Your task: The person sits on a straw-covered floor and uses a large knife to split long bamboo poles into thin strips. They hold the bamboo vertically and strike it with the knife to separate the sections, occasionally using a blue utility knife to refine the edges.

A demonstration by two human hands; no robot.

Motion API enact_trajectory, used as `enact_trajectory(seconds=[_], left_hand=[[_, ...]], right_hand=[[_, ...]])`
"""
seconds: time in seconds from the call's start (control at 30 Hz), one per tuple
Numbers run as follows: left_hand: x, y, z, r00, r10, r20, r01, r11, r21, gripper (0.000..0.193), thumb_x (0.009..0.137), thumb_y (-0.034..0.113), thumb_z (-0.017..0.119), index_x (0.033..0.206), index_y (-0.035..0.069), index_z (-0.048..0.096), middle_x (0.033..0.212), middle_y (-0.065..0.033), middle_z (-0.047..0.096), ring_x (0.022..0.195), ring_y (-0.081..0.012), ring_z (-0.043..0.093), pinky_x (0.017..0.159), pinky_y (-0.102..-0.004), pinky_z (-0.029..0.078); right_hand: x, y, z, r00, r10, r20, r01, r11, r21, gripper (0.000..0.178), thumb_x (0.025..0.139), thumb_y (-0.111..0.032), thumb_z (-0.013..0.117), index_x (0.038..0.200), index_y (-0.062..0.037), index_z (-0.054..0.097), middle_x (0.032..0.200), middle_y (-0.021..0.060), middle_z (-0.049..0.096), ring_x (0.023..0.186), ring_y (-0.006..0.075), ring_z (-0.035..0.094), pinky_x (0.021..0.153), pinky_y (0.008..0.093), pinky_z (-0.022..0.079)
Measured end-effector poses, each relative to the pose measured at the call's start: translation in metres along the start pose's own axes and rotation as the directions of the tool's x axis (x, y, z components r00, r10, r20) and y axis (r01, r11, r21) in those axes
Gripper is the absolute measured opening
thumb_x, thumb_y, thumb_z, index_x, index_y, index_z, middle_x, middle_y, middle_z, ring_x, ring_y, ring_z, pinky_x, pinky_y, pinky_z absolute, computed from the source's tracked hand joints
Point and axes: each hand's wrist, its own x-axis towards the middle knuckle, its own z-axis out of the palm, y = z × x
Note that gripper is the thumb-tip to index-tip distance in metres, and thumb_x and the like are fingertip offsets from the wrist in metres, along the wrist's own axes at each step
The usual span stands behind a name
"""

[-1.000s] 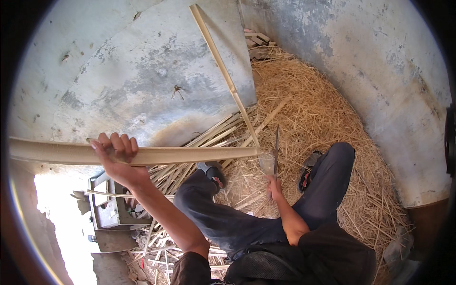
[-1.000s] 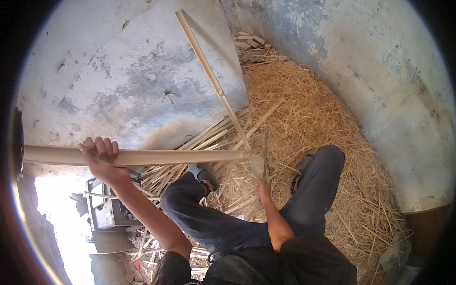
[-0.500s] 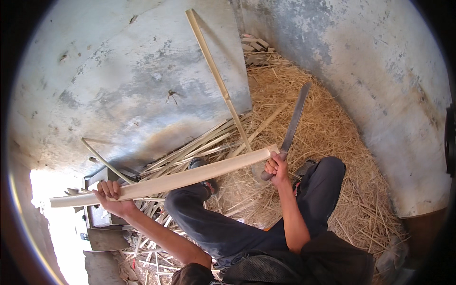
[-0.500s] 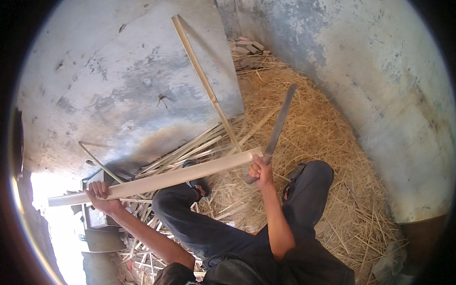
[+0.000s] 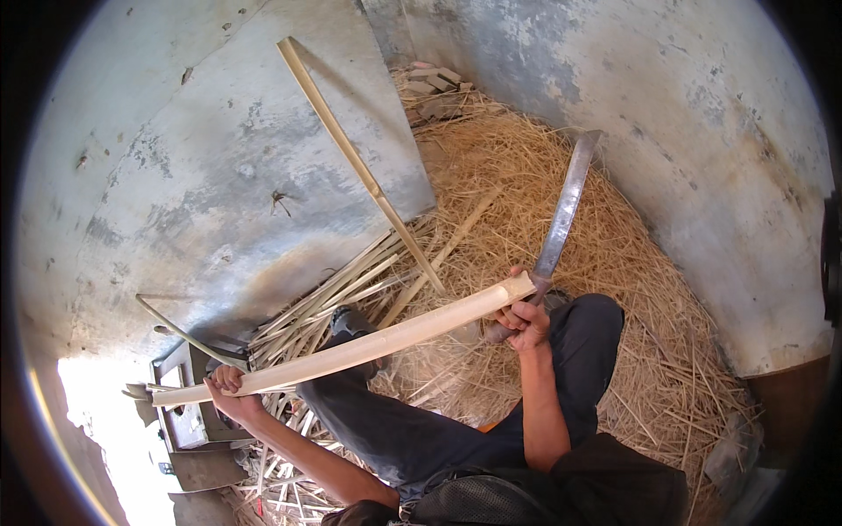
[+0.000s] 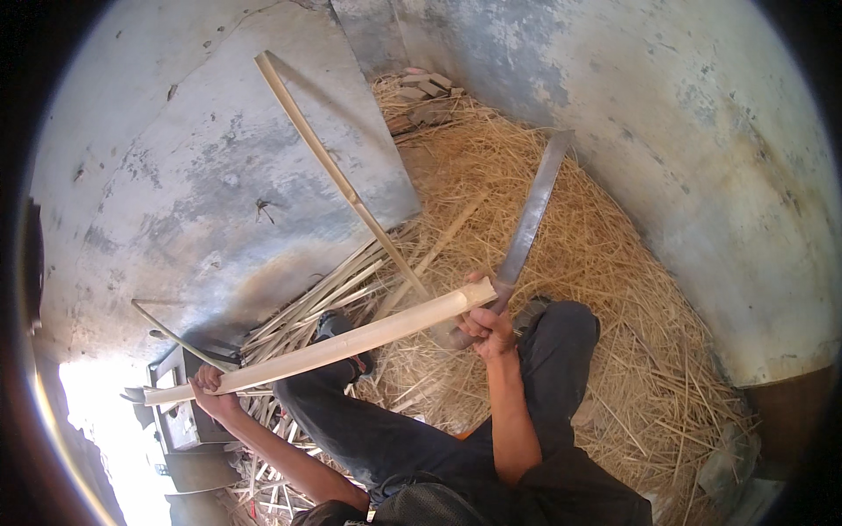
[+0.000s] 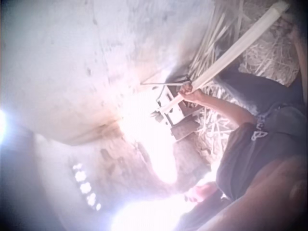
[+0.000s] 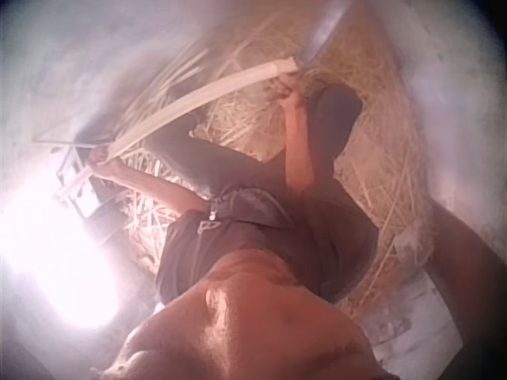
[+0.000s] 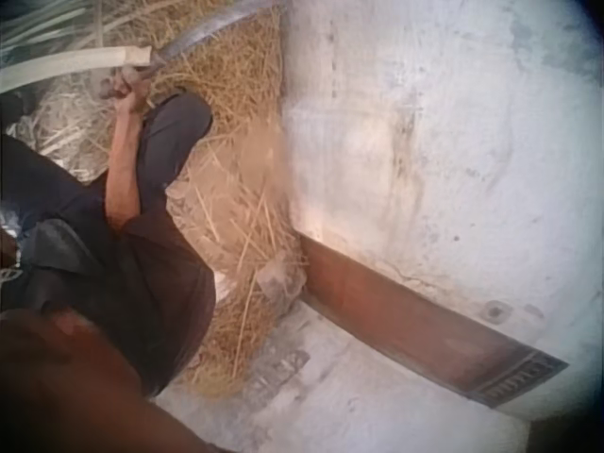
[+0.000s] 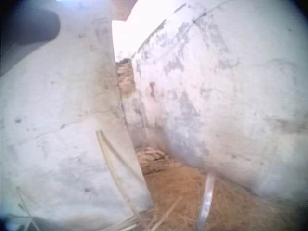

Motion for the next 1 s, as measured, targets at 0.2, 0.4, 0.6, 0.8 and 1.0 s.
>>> enact_trajectory(seconds=[0.2,0.4,0.6,0.8,1.0], left_hand=[[-0.009,-0.009,-0.003,0.994,0.012,-0.113,-0.011,1.0,0.01,0.038,0.105,0.019,0.053,0.074,0.01,0.033,0.069,-0.001,0.03,0.056,-0.013,0.027,0.053,-0.0292,0.028],[-0.02,-0.011,0.0,0.995,-0.034,-0.089,0.033,0.999,-0.008,0.038,0.104,0.017,0.053,0.073,0.01,0.033,0.07,-0.0026,0.032,0.057,-0.0146,0.029,0.055,-0.029,0.03],[-0.04,-0.033,0.026,0.981,0.093,-0.171,-0.058,0.979,0.196,0.034,0.101,0.019,0.059,0.077,0.008,0.04,0.074,-0.0042,0.037,0.066,-0.0183,0.042,0.063,-0.0317,0.04],[-0.048,-0.017,-0.003,0.967,0.183,0.176,-0.233,0.914,0.333,0.038,0.106,0.027,0.053,0.129,-0.003,0.056,0.123,-0.014,0.064,0.119,-0.0286,0.062,0.111,-0.0408,0.05],[-0.044,-0.017,0.002,0.79,0.288,0.541,-0.448,0.874,0.188,0.053,0.107,0.026,0.052,0.154,0.012,0.034,0.123,-0.0066,0.065,0.105,-0.0191,0.068,0.093,-0.0342,0.062]], right_hand=[[0.0,-0.011,0.016,1.0,0.005,-0.004,-0.005,1.0,0.008,0.053,0.081,-0.005,0.065,0.13,-0.0077,0.045,0.062,-0.0052,0.045,0.041,0.0031,0.033,0.045,0.0219,0.029],[0.003,-0.005,0.022,0.999,-0.001,0.052,-0.005,0.994,0.114,0.037,0.086,-0.005,0.064,0.119,-0.0115,0.047,0.061,-0.0069,0.043,0.041,0.0028,0.032,0.045,0.0215,0.029],[-0.001,-0.005,0.013,0.997,0.045,-0.064,-0.041,0.997,0.062,0.03,0.092,-0.013,0.066,0.116,-0.0167,0.049,0.056,-0.0095,0.036,0.042,0.001,0.033,0.048,0.0207,0.033],[-0.004,-0.006,0.019,0.945,0.09,-0.314,-0.076,0.996,0.055,0.01,0.102,-0.024,0.062,0.105,-0.0175,0.055,0.055,-0.0101,0.031,0.044,0.0021,0.033,0.05,0.0221,0.033],[-0.003,-0.003,0.009,0.925,0.121,-0.359,-0.119,0.993,0.026,0.021,0.105,-0.032,0.059,0.089,-0.0187,0.052,0.056,-0.0102,0.031,0.045,0.0028,0.032,0.05,0.0235,0.033]])
